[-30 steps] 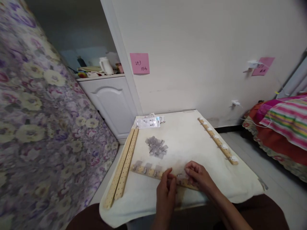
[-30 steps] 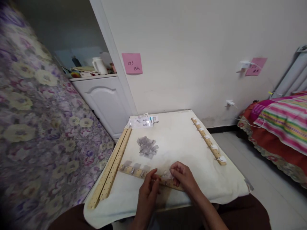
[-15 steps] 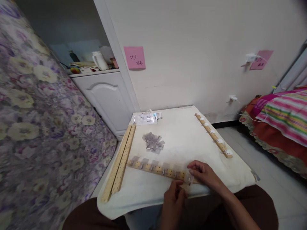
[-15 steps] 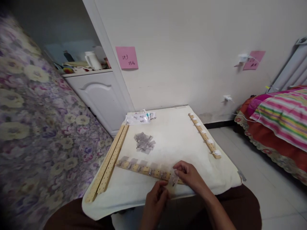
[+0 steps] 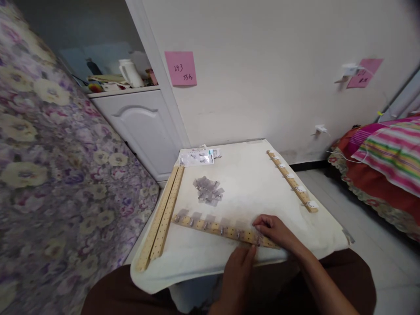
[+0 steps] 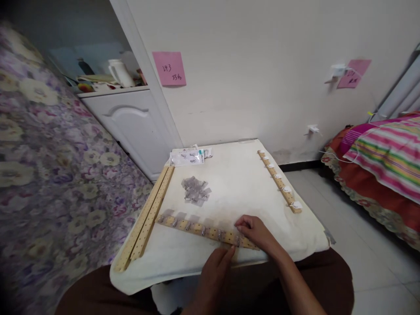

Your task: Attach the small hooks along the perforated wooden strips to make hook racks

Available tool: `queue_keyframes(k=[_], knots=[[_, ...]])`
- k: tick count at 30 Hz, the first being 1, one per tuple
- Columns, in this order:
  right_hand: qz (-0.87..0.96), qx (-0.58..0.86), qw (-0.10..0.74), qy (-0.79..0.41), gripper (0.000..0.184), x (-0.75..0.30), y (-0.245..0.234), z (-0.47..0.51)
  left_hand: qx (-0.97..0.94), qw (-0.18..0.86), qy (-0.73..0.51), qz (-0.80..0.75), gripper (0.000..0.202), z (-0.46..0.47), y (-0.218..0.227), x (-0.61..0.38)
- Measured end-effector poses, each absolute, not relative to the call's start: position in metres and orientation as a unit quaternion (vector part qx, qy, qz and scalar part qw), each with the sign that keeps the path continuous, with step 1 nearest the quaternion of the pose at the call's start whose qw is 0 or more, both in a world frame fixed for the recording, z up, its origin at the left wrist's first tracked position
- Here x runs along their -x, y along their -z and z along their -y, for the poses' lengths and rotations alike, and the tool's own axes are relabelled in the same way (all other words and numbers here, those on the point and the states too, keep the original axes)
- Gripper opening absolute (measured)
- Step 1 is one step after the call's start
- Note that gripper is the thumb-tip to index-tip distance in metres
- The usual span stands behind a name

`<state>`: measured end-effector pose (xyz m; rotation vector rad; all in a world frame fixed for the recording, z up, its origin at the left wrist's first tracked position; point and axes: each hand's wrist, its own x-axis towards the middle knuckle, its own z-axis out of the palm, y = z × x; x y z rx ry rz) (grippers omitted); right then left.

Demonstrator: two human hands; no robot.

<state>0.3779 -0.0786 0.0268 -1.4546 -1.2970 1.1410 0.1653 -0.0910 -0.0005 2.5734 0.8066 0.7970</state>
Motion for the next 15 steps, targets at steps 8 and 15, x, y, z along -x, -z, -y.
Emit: queue_keyframes(k=[8,15], knots=[[0.507,0.595,0.445,-0.437,0.012,-0.3755,-0.0238,0.0803,-0.917,0.093,-0.286,-0.264,0.049,0.0872,0.0067,-0.1691],[0.508,0.599,0.444,-0.432,0.012,-0.3755,-0.0242,0.0805,-0.921,0.103,-0.251,-0.279,0.046,0.0874,0.0053,-0.1713]])
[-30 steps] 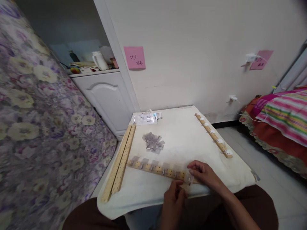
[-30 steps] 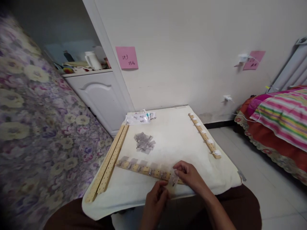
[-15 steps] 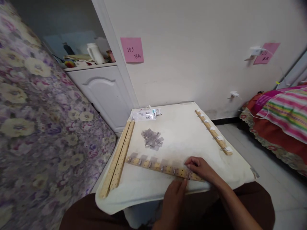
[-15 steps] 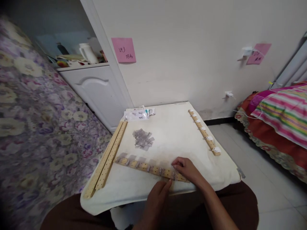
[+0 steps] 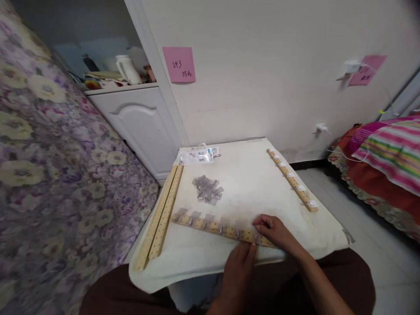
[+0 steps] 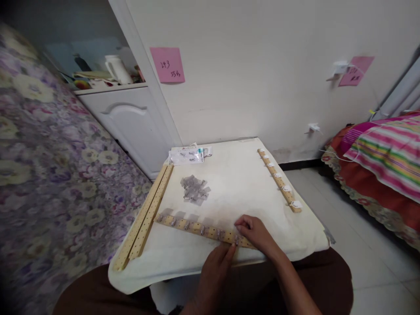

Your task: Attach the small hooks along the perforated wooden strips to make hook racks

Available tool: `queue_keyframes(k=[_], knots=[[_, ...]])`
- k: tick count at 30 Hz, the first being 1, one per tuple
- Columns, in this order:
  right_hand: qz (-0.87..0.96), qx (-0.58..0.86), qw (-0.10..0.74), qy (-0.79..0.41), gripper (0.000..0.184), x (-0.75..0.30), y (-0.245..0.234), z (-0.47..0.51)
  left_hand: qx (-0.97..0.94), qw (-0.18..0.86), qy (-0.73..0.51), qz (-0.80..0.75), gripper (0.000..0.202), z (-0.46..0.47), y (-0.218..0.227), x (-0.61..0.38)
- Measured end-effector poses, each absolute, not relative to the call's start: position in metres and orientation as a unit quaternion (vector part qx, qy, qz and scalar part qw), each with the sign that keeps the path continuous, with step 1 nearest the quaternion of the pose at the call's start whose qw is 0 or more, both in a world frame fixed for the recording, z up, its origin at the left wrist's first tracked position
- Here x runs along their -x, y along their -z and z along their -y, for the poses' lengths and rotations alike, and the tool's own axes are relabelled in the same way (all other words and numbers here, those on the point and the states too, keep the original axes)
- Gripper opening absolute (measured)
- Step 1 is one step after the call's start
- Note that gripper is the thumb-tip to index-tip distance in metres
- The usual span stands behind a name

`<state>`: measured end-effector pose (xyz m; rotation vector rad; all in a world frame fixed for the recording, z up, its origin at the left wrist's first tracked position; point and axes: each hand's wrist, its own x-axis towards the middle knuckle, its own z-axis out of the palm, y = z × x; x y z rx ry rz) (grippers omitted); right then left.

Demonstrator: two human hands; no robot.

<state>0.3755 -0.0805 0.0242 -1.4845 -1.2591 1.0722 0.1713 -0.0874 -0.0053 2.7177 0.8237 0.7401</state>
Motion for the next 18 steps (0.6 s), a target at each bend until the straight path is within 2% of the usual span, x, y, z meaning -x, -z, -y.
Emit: queue_keyframes(k=[18], knots=[[0.495,0.595,0.451,-0.444,0.012,-0.3765,-0.0253,0.0799,-0.925,0.050,-0.264,-0.267,0.045,0.0850,0.0107,-0.1741]])
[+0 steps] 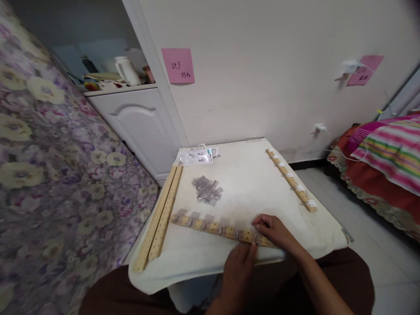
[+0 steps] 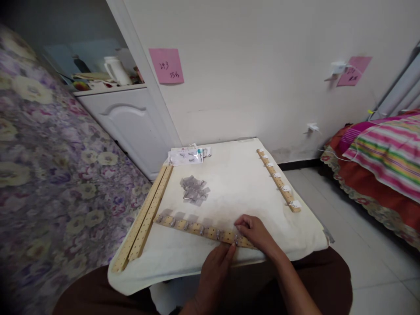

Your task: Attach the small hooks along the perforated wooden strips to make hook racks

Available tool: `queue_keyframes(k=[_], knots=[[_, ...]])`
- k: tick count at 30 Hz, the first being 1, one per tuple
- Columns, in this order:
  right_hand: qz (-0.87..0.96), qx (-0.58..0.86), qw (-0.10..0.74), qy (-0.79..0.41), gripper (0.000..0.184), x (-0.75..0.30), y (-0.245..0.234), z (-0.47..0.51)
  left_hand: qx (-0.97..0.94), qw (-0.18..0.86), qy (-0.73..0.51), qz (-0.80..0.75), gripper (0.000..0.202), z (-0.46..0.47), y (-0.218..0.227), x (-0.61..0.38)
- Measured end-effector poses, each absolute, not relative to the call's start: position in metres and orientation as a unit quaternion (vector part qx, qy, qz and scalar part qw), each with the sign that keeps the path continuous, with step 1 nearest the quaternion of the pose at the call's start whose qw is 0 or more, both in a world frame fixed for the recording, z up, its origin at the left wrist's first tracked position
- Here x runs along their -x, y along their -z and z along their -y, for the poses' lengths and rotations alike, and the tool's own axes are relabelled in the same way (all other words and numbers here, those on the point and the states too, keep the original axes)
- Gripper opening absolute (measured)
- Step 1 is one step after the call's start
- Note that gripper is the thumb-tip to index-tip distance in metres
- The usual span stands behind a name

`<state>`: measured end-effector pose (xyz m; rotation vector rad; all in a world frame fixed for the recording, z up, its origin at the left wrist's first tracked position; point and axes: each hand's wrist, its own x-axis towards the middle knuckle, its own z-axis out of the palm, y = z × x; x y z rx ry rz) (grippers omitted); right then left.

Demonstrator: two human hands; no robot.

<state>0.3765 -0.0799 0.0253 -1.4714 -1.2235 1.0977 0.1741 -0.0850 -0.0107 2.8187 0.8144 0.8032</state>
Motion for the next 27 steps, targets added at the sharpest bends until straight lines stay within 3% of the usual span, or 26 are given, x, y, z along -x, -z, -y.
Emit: queue_keyframes(k=[27], knots=[[0.495,0.593,0.449,-0.449,0.015,-0.3764,-0.0196,0.0816,-0.925,0.069,-0.244,-0.282,0.038,0.0826,0.0058,-0.1754]])
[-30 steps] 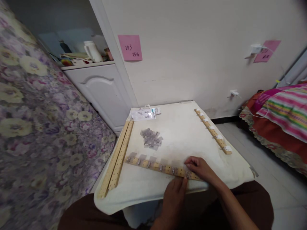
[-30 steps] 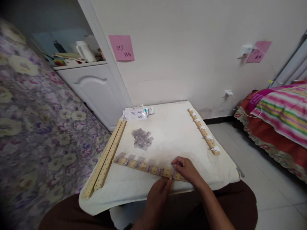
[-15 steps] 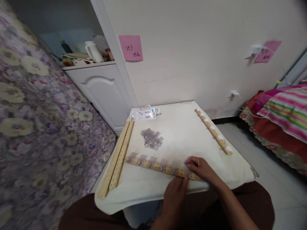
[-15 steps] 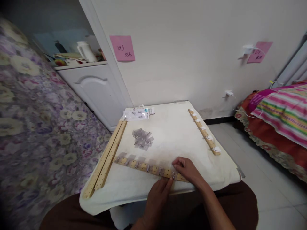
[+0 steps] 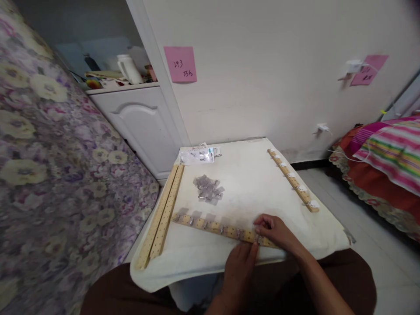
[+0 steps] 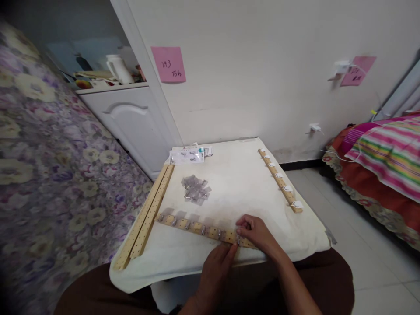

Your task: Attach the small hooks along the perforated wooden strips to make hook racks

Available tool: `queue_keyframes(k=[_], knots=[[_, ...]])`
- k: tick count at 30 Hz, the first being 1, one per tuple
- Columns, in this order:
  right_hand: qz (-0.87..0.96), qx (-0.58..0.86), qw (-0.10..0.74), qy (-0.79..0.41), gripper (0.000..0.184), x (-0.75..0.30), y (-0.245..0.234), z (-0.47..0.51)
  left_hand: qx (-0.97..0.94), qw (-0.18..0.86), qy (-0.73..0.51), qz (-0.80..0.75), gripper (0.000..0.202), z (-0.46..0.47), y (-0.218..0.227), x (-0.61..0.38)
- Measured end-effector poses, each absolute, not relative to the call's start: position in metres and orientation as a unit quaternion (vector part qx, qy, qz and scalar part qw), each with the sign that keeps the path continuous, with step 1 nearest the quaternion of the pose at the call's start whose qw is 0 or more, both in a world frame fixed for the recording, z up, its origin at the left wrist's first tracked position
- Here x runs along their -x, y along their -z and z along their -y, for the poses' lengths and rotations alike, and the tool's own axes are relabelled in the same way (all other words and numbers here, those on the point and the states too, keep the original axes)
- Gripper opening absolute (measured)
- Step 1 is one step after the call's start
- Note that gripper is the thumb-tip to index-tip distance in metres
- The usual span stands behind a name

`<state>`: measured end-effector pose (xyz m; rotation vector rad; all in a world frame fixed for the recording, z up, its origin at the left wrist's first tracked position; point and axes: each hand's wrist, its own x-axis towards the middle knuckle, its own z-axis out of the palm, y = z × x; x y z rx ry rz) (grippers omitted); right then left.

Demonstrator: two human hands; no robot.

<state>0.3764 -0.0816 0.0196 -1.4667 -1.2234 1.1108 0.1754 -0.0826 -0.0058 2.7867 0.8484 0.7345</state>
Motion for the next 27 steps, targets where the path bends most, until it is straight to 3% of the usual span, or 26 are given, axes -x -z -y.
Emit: queue_keyframes(k=[7,15,27], knots=[[0.491,0.590,0.451,-0.455,0.019,-0.3768,-0.0191,0.0815,-0.935,0.073,-0.202,-0.281,0.038,0.0830,-0.0003,-0.1749],[0.486,0.591,0.442,-0.468,0.024,-0.3778,-0.0187,0.0801,-0.935,0.003,-0.234,-0.268,0.036,0.0826,0.0062,-0.1767],[0.486,0.589,0.445,-0.467,0.024,-0.3766,-0.0159,0.0785,-0.926,-0.010,-0.257,-0.275,0.031,0.0803,0.0064,-0.1794]])
